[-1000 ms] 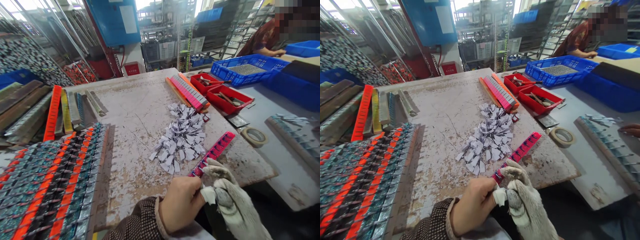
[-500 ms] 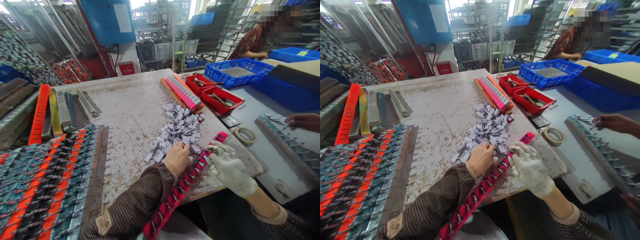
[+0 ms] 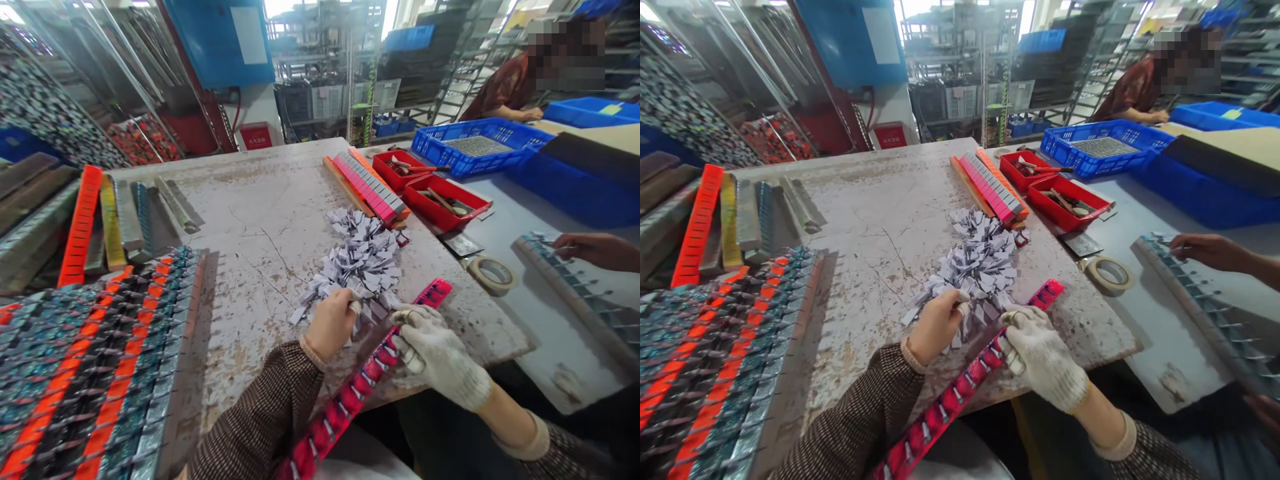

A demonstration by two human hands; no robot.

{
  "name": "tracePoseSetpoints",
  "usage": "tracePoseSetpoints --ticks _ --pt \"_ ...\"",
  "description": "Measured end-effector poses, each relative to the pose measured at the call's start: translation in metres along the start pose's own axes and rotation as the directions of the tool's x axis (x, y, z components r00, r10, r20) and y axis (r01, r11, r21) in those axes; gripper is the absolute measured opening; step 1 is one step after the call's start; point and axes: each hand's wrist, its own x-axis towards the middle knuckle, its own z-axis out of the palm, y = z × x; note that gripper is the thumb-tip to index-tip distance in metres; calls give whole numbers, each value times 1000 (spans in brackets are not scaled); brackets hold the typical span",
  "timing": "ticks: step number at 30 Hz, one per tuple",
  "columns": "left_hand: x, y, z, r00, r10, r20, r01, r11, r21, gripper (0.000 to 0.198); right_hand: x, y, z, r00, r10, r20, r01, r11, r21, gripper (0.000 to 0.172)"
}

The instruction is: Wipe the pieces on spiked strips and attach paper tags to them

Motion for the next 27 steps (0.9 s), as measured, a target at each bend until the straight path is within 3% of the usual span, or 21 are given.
tracePoseSetpoints --ticks 3,5,7,11,13,15,16,17,20,21,24,27 --pt "-17 -1 -7 998 -56 -26 46 957 -286 11 -2 -21 -2 995 83 -63 -71 981 180 8" --pt "-30 8 -12 996 -88 -12 65 812 -580 10 0 -31 -5 963 228 -144 -174 932 317 10" --pt "-44 22 -18 997 -78 -26 34 679 -733 13 6 -40 -7 922 343 -179 -242 872 425 14" --pt "-70 46 -29 975 162 -151 -220 785 -579 15 17 -57 -12 888 457 -47 -328 703 631 26" --pt "-79 50 -33 946 291 -139 -321 811 -490 21 18 -61 -14 840 542 -25 -356 584 729 28" --pt "-83 51 -36 954 286 -93 -292 809 -510 28 16 -61 -18 806 588 -66 -344 557 755 27" --pt "-83 50 -37 970 237 -57 -229 805 -547 33 14 -60 -20 813 576 -86 -330 577 747 26" --pt "-82 49 -38 985 173 -9 -146 800 -582 36 12 -58 -23 832 548 -87 -316 597 738 25" --pt "-78 48 -38 983 62 173 49 818 -573 15 3 -55 -30 886 458 -74 -273 643 715 24" --pt "-77 48 -38 971 67 227 70 835 -545 25 0 -55 -32 894 443 -74 -267 656 706 24" --pt "-80 52 -36 951 116 287 52 853 -519 43 -14 -58 -33 898 434 -70 -271 671 690 24" --pt "-91 63 -31 951 205 230 -42 826 -562 45 -31 -64 -29 897 440 -53 -283 661 695 22"
